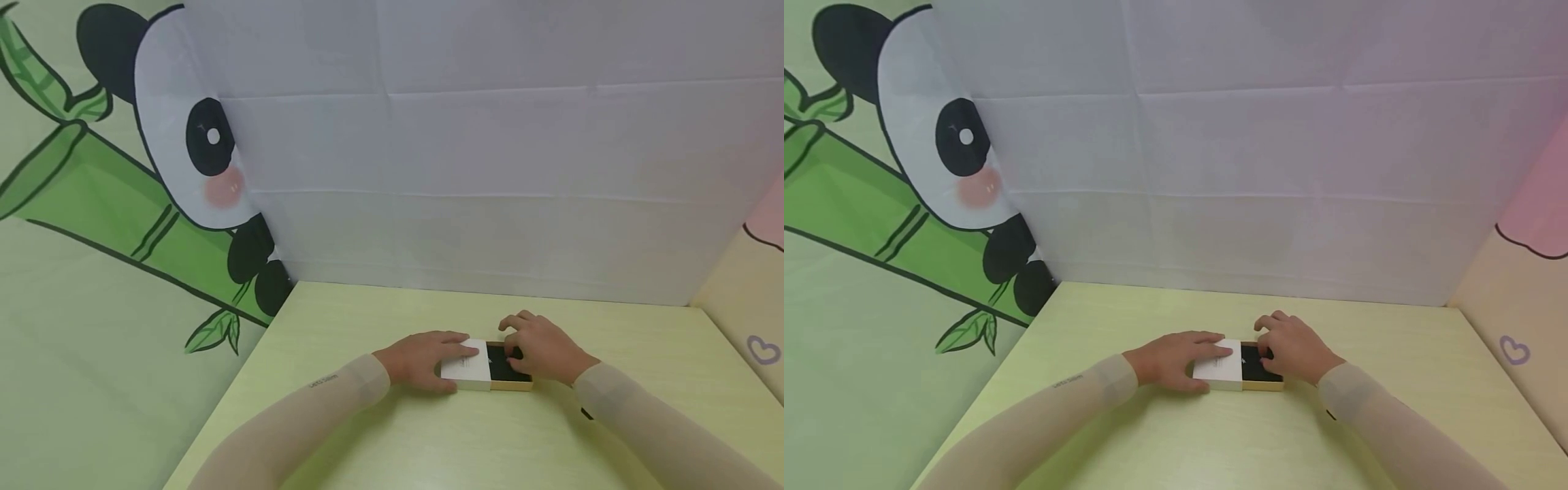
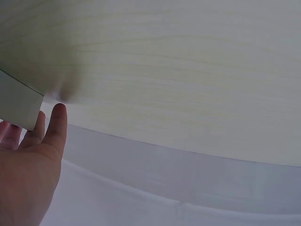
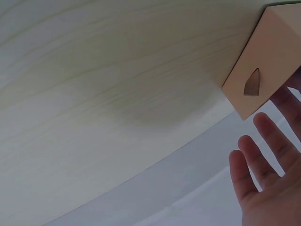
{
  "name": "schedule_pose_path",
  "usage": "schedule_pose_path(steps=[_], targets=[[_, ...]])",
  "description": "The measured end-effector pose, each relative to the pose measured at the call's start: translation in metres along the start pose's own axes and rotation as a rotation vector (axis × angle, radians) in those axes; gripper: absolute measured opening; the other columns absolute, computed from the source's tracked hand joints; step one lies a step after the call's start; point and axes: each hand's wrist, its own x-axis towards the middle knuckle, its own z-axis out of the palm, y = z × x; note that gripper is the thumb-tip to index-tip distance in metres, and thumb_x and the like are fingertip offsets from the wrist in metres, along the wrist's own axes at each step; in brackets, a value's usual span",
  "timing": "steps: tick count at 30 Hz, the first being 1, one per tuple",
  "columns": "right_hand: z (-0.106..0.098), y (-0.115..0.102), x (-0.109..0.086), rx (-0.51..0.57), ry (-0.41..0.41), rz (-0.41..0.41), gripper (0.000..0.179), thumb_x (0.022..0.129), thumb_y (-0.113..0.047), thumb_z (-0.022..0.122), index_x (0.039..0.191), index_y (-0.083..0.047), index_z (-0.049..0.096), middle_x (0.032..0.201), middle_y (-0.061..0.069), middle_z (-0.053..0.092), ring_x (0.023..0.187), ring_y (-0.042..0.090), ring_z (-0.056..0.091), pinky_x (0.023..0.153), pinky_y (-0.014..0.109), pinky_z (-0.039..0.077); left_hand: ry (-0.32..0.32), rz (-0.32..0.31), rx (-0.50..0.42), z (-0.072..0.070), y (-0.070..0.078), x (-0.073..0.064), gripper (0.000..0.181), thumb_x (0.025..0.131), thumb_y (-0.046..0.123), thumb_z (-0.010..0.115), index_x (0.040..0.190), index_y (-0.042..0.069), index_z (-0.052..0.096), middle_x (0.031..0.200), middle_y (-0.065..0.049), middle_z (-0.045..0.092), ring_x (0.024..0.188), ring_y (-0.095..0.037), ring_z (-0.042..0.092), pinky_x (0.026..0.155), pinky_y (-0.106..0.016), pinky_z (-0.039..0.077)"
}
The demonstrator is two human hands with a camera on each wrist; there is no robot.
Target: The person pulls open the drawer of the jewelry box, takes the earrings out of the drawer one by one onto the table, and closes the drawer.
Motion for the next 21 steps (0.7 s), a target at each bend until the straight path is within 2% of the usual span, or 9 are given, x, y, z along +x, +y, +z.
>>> schedule_pose_path(steps=[6,12,21], targets=[[-0.001,-0.029,-0.010,-0.031,-0.004,0.036,0.018,0.094,-0.024,0.100,0.085,-0.028,0.085,0.139,0.007,0.081,0.129,0.032,0.073,0.108,0.053,0.067,-0.011,0.046,0.020,0.006,-0.003,-0.017,0.081,0.107,0.056,0.073,0.182,0.047,0.044,0.194,0.008,0.039,0.178,-0.021,0.046,0.140,-0.044,0.047],[-0.004,-0.077,-0.026,-0.060,0.003,0.089,0.018,0.095,-0.024,0.099,0.085,-0.028,0.085,0.139,0.007,0.081,0.129,0.031,0.073,0.109,0.052,0.067,-0.034,0.117,0.032,0.012,-0.005,-0.046,0.082,0.107,0.056,0.073,0.183,0.046,0.044,0.194,0.007,0.039,0.178,-0.023,0.046,0.141,-0.046,0.047],[-0.017,-0.073,-0.025,-0.087,0.022,0.060,0.014,0.094,-0.021,0.099,0.087,-0.025,0.087,0.137,0.007,0.082,0.128,0.031,0.073,0.107,0.051,0.068,-0.027,0.108,0.016,0.003,-0.001,-0.046,0.081,0.108,0.054,0.073,0.183,0.046,0.044,0.195,0.008,0.039,0.178,-0.023,0.046,0.140,-0.046,0.048]])
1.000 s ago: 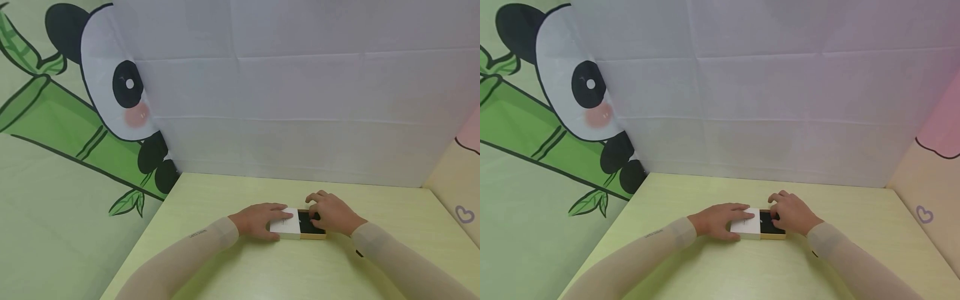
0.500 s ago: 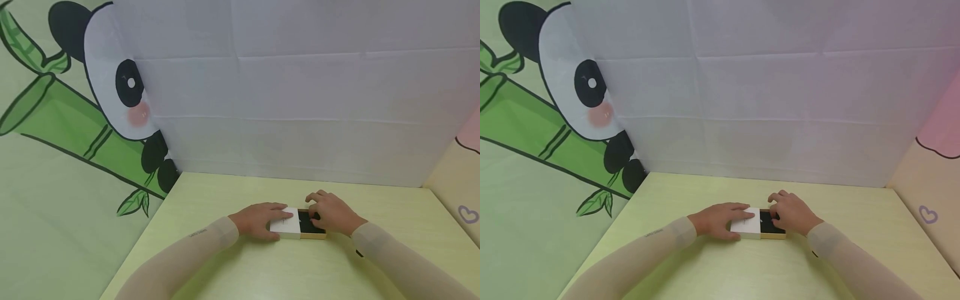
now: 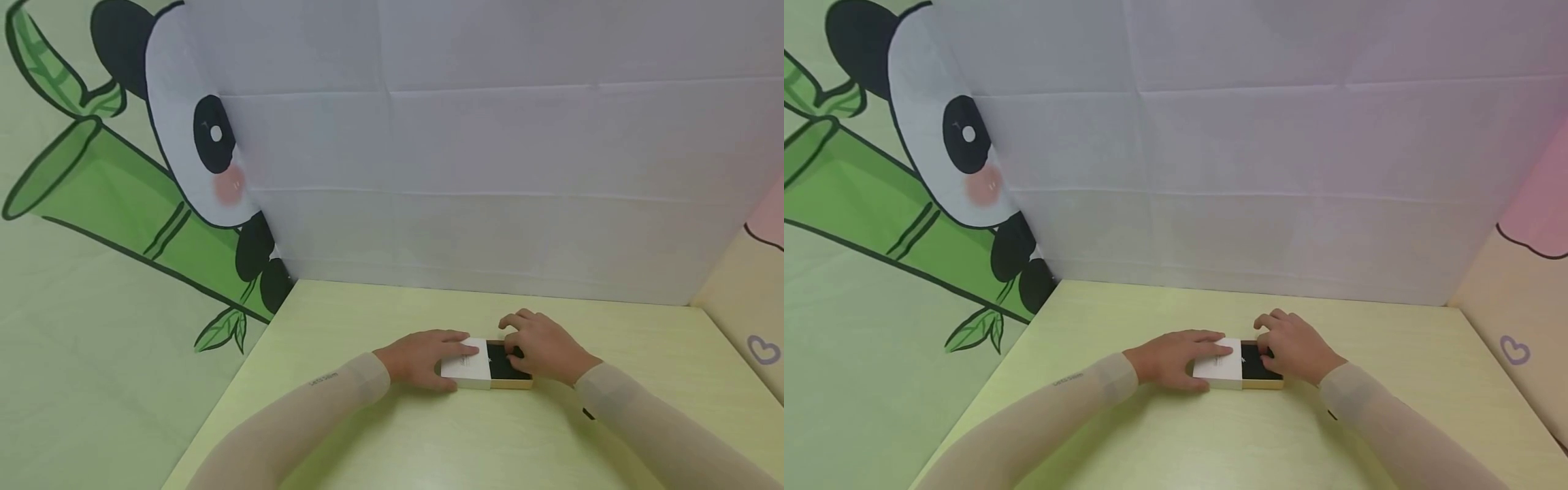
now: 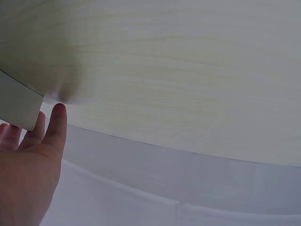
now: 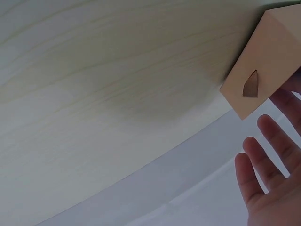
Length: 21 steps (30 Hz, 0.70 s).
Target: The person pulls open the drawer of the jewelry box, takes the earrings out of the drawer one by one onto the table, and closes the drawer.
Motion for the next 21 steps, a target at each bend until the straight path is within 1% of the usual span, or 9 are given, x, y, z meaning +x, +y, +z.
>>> schedule_pose_path(steps=[6,13,21], targets=[[0.005,0.000,-0.005,0.005,0.044,-0.013,0.017,0.093,-0.018,0.098,0.086,-0.026,0.085,0.136,0.007,0.082,0.125,0.030,0.073,0.104,0.051,0.068,-0.010,-0.004,0.012,0.005,0.000,0.002,0.080,0.108,0.054,0.072,0.183,0.047,0.044,0.195,0.008,0.039,0.178,-0.022,0.047,0.139,-0.046,0.048],[0.010,0.012,-0.003,0.003,0.086,-0.039,0.020,0.093,-0.018,0.099,0.083,-0.027,0.083,0.134,0.005,0.083,0.123,0.029,0.075,0.103,0.049,0.068,-0.012,-0.027,0.007,0.005,-0.001,0.009,0.080,0.108,0.054,0.072,0.183,0.047,0.043,0.195,0.008,0.038,0.178,-0.022,0.046,0.140,-0.046,0.048],[0.014,0.023,0.000,0.014,0.092,-0.052,0.019,0.094,-0.018,0.098,0.084,-0.026,0.084,0.134,0.006,0.083,0.122,0.030,0.075,0.102,0.050,0.068,-0.007,-0.035,0.009,0.007,-0.005,0.017,0.080,0.108,0.055,0.071,0.183,0.047,0.044,0.195,0.007,0.039,0.178,-0.023,0.046,0.140,-0.046,0.048]])
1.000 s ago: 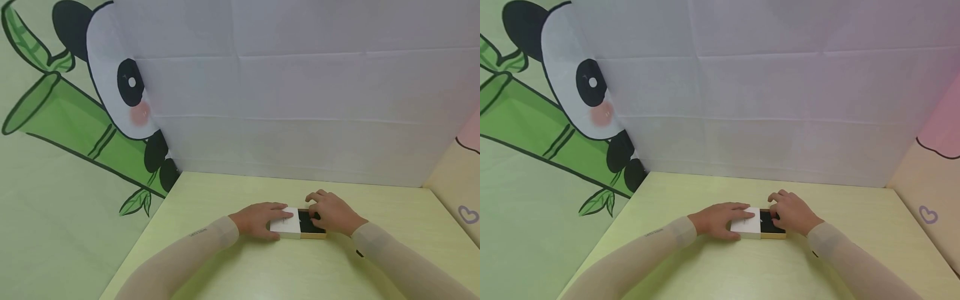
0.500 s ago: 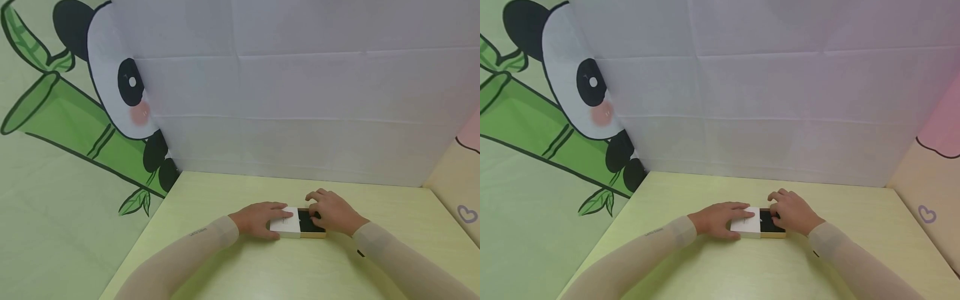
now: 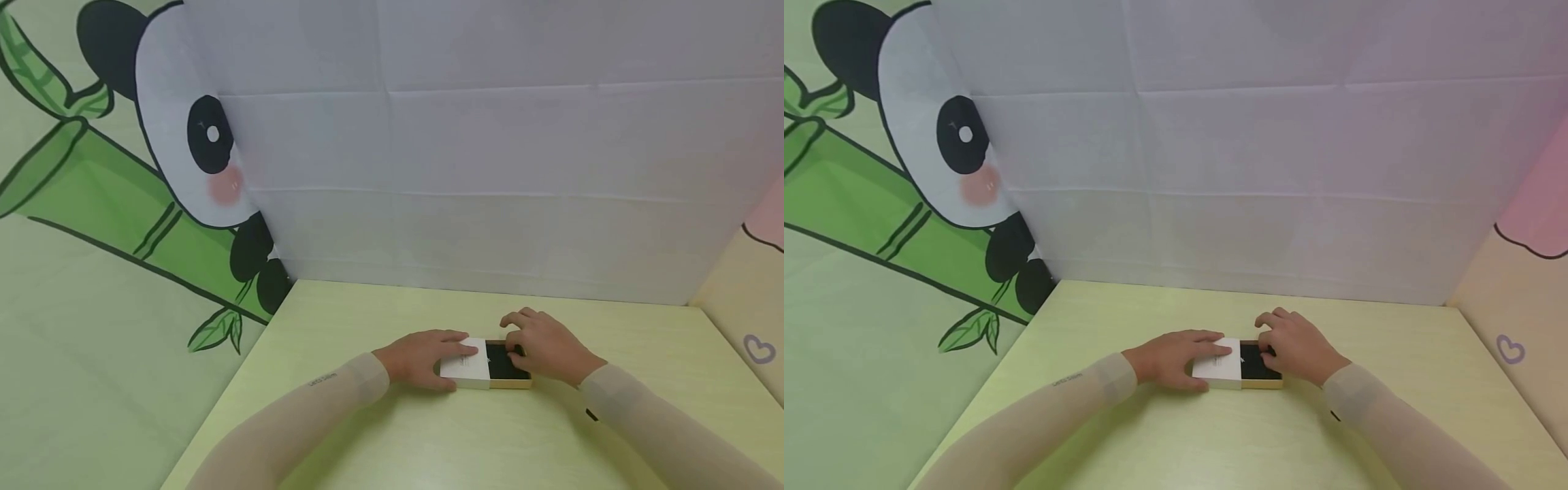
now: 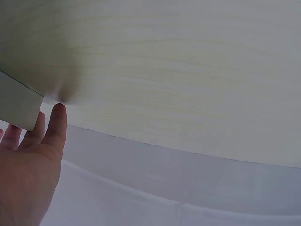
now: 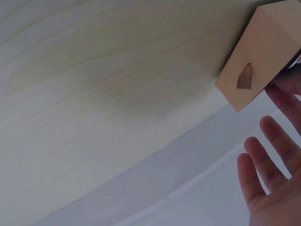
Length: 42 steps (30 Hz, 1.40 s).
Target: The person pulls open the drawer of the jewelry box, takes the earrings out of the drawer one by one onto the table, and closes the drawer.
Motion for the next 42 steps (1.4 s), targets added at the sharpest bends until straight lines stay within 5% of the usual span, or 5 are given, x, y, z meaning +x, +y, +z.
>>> schedule_pose_path(steps=[27,42], targets=[[0.001,0.008,-0.015,0.019,0.055,-0.034,0.013,0.094,-0.019,0.097,0.089,-0.027,0.087,0.134,0.003,0.083,0.119,0.026,0.075,0.101,0.047,0.068,0.010,-0.021,0.000,0.003,0.006,0.016,0.080,0.108,0.056,0.071,0.182,0.049,0.043,0.195,0.008,0.038,0.177,-0.023,0.047,0.139,-0.048,0.048],[-0.009,-0.028,-0.025,0.040,0.105,-0.071,0.017,0.093,-0.017,0.099,0.086,-0.028,0.087,0.131,0.000,0.083,0.115,0.022,0.074,0.095,0.044,0.067,0.009,-0.003,0.004,0.006,0.007,0.003,0.080,0.108,0.054,0.073,0.182,0.049,0.044,0.195,0.009,0.038,0.177,-0.023,0.047,0.139,-0.047,0.048]])
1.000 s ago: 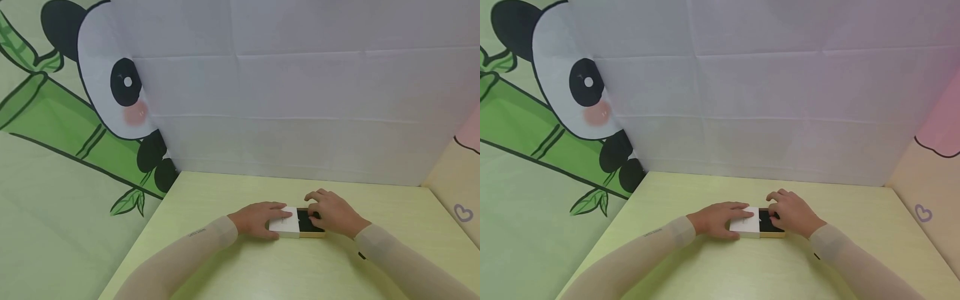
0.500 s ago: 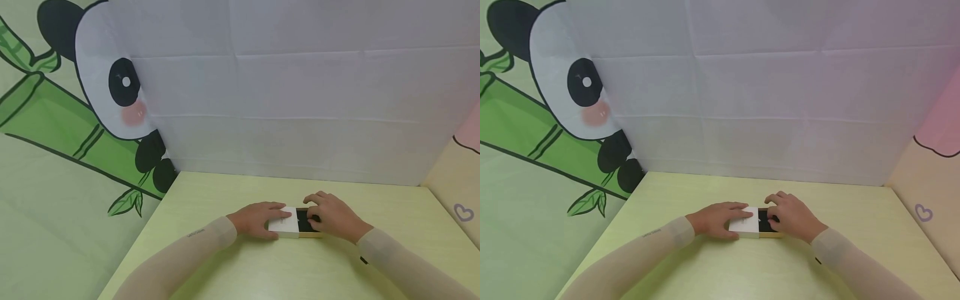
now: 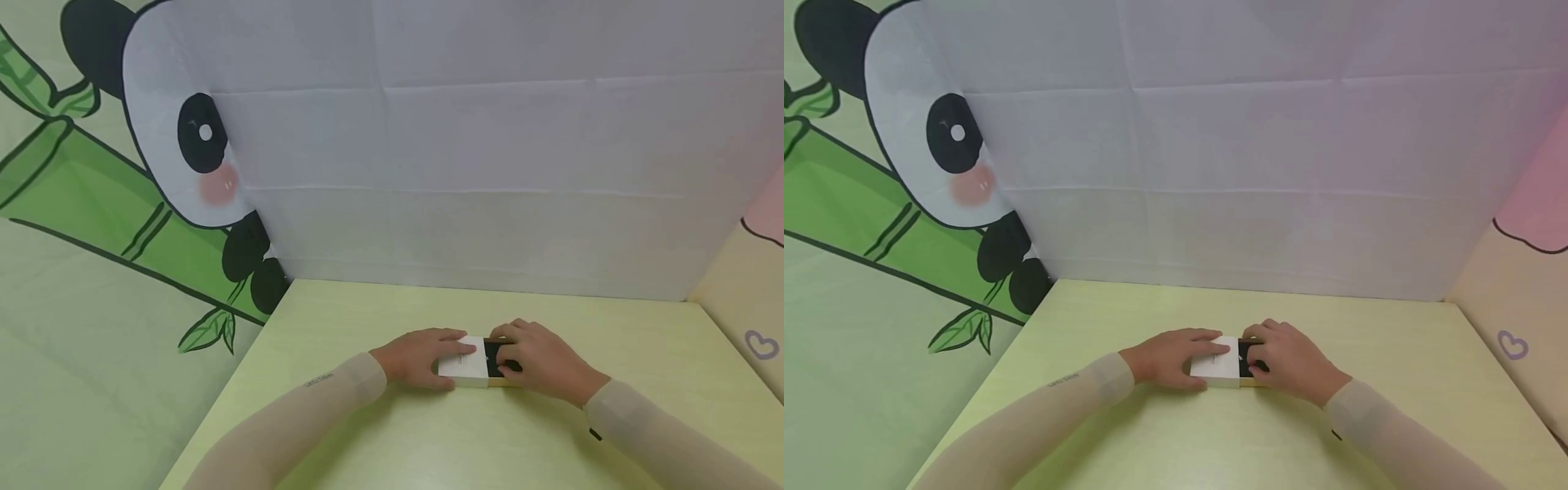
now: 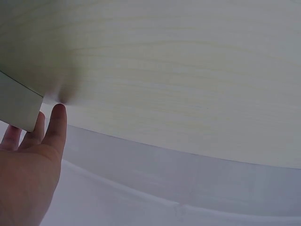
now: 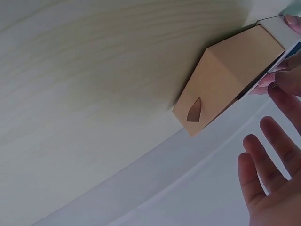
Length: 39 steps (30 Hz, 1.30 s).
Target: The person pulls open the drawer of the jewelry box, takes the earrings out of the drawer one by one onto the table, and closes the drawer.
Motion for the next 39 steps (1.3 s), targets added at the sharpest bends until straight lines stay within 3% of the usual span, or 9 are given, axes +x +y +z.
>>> schedule_pose_path(steps=[11,22,32,39], targets=[[-0.003,-0.037,-0.006,0.033,0.017,-0.009,0.021,0.092,-0.031,0.104,0.085,-0.031,0.084,0.133,0.000,0.084,0.114,0.021,0.075,0.093,0.042,0.068,-0.010,0.042,0.017,0.003,-0.001,-0.015,0.080,0.108,0.054,0.072,0.182,0.048,0.043,0.195,0.008,0.037,0.178,-0.023,0.047,0.138,-0.048,0.050],[0.000,-0.052,-0.015,0.026,0.078,-0.085,0.018,0.088,-0.015,0.102,0.089,-0.029,0.090,0.130,0.002,0.086,0.120,0.024,0.079,0.091,0.041,0.065,-0.017,0.055,0.007,0.005,-0.001,-0.023,0.079,0.109,0.054,0.073,0.182,0.047,0.044,0.195,0.008,0.038,0.177,-0.024,0.047,0.138,-0.047,0.049],[-0.002,-0.065,-0.021,0.019,0.073,-0.088,0.019,0.086,-0.017,0.103,0.090,-0.029,0.089,0.130,0.000,0.085,0.123,0.026,0.079,0.097,0.044,0.065,-0.026,0.048,0.001,0.004,0.000,-0.026,0.079,0.109,0.053,0.072,0.182,0.048,0.044,0.195,0.010,0.037,0.177,-0.023,0.047,0.138,-0.047,0.049],[0.002,-0.075,-0.024,0.001,0.092,-0.110,0.027,0.084,-0.017,0.104,0.085,-0.031,0.081,0.130,-0.002,0.083,0.118,0.026,0.077,0.098,0.046,0.067,-0.019,0.064,0.005,0.004,0.000,-0.028,0.079,0.109,0.053,0.073,0.182,0.046,0.045,0.195,0.008,0.038,0.177,-0.023,0.047,0.138,-0.047,0.049]])
